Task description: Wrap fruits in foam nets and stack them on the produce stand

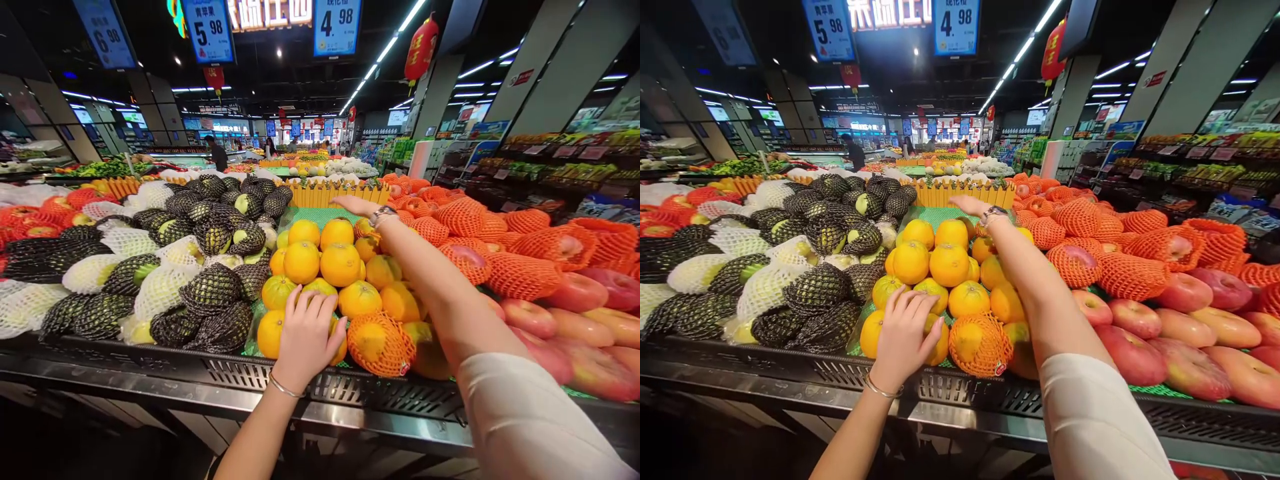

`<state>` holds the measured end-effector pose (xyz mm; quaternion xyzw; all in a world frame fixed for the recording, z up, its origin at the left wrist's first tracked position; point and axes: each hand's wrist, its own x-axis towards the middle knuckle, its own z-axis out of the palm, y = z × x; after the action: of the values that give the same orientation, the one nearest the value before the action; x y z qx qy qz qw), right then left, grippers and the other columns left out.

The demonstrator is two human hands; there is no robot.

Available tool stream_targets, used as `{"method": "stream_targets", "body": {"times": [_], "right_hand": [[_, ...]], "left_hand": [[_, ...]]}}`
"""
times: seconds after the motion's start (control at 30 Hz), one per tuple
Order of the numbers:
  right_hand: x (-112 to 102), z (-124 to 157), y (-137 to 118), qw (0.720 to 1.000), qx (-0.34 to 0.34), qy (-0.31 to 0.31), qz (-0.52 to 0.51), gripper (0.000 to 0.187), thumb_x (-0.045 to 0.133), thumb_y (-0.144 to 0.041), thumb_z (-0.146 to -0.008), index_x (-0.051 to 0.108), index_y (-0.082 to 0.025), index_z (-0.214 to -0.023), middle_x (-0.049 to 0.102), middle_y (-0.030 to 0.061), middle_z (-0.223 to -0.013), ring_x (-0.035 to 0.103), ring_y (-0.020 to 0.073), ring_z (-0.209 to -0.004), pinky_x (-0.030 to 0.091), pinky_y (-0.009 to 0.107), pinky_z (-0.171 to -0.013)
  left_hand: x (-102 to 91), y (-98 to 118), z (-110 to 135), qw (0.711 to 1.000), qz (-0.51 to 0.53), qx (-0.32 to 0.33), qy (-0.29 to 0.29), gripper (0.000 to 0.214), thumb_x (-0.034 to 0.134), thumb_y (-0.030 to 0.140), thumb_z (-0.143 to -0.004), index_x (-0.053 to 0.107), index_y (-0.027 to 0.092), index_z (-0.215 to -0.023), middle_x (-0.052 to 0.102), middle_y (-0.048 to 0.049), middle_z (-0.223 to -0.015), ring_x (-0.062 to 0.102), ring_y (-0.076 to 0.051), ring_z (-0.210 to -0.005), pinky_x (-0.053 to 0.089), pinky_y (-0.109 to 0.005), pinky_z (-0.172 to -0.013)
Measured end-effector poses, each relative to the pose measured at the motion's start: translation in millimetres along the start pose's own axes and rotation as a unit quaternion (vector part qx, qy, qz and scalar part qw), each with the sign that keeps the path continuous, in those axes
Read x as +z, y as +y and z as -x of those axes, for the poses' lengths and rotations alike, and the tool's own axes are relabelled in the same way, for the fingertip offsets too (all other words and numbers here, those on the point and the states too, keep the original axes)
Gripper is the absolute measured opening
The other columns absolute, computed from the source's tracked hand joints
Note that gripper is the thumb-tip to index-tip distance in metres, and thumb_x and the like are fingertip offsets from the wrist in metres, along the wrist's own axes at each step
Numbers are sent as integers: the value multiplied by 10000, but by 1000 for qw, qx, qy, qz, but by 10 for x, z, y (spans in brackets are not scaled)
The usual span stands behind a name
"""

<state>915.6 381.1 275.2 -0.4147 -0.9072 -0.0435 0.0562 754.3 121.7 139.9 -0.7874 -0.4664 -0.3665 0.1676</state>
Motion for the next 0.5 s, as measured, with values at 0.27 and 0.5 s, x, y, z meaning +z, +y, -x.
{"method": "stream_targets", "body": {"times": [0.27,0.5], "right_hand": [[-34,365,-281,970,39,-158,-180,749,681,-595,-747,435,-255,-1368,434,110,-1462,615,299,-1084,618,356,-697],[-157,-48,-47,998,-2,50,-44,681,693,-503,-757,466,-190,-1318,538,157,-1276,571,353,-1092,503,464,-908]], "left_hand": [[34,9,-2,1000,-3,-1,9,254,545,270,-887,633,139,-1086,711,-76,-992,601,-254,-976,428,-506,-1037],[35,-11,22,1000,-3,17,10,284,510,296,-906,626,129,-1104,710,-87,-980,606,-264,-984,426,-521,-1042]]}}
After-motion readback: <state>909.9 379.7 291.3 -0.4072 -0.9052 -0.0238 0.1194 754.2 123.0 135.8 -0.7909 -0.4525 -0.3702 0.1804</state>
